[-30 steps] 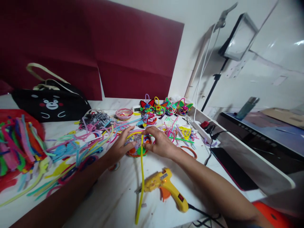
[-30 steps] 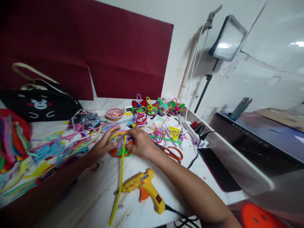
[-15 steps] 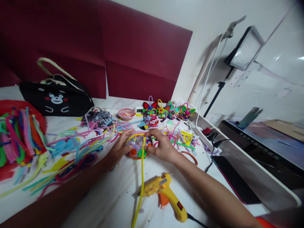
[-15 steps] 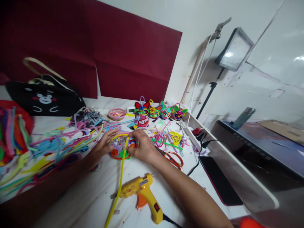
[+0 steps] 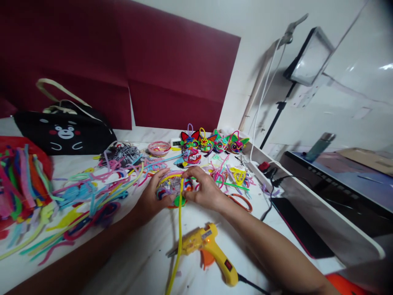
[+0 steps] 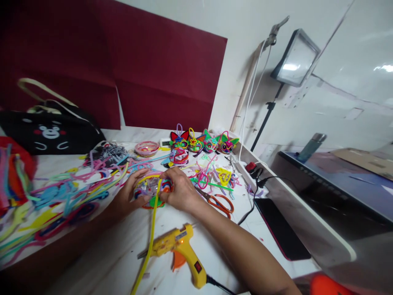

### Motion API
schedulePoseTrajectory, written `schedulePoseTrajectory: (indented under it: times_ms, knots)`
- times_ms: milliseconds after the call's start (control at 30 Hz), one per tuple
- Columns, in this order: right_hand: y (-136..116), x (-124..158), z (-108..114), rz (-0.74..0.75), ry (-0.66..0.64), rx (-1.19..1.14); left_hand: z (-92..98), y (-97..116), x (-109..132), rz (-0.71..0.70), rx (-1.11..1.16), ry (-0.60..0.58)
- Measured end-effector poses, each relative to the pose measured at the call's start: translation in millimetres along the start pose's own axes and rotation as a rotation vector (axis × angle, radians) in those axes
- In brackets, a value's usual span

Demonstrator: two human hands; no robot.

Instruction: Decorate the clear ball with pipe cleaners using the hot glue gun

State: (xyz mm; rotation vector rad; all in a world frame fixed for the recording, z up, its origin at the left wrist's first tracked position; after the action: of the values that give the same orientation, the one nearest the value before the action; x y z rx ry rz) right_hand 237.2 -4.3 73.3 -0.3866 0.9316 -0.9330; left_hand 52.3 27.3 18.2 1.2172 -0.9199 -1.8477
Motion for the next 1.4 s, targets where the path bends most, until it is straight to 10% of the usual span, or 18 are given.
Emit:
schedulePoseTrajectory:
  times_ms: [1400]
  knots:
    - [-13, 0, 4, -0.059, -0.065, 0.145, -7.2, 15, -3, 0.02, -0.216, 0.12]
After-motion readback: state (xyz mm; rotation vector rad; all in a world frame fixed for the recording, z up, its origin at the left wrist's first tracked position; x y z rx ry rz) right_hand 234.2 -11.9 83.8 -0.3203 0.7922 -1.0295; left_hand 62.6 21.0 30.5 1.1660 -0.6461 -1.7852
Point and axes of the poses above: each hand's wrist, its own x-axis away from the middle knuckle, its own z-axis out of the back of the hand, y = z × x, the point moved 4 cm from there along -x, towards the middle knuckle, and after that the axes turned 3 degrees about y, right-handed, at the moved point
